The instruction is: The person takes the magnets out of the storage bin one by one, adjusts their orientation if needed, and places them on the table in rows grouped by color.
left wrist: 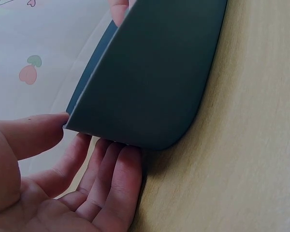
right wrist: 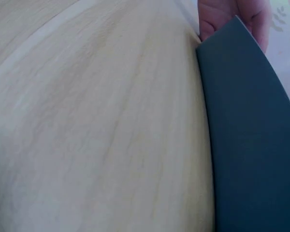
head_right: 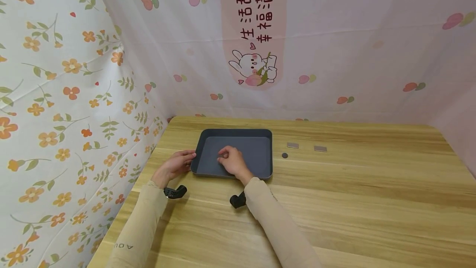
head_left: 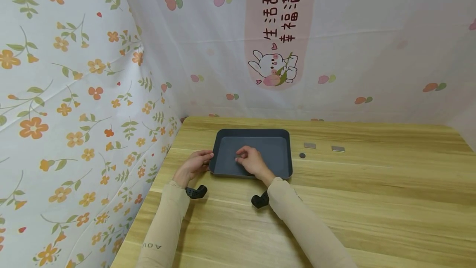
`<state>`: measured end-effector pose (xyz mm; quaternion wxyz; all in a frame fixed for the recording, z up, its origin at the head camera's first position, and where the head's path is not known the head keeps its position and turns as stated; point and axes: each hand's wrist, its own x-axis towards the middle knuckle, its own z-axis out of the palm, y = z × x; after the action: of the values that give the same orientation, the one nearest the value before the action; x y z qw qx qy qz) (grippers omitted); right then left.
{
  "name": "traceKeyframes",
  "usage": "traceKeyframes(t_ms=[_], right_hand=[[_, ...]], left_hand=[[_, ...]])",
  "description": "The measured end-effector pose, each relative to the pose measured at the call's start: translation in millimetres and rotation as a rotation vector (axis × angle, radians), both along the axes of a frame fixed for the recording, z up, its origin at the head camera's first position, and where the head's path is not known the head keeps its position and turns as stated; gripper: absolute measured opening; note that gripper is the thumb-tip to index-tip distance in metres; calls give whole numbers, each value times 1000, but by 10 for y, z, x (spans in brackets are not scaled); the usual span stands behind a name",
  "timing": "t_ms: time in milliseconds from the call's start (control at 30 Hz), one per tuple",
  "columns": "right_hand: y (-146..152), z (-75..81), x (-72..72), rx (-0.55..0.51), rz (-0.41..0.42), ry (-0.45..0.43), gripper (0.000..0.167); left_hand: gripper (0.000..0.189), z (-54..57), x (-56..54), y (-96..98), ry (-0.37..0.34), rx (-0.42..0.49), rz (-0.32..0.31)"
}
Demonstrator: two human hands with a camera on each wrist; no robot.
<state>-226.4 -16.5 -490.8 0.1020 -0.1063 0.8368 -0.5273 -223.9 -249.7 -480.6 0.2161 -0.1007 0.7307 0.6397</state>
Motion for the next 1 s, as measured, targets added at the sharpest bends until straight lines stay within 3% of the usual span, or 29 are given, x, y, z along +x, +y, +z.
traceKeyframes(t_ms=[533, 800, 1000], right_hand=[[144, 95, -54, -24, -8, -135, 25], [233, 64, -59, -28, 13, -131, 26], [292, 125, -37, -30, 27, -118, 28]], left_hand=[[48, 32, -2, 6, 11, 30, -16], [48, 14, -11, 8, 3, 39, -16], [48, -8, -12, 1, 1, 36, -14]])
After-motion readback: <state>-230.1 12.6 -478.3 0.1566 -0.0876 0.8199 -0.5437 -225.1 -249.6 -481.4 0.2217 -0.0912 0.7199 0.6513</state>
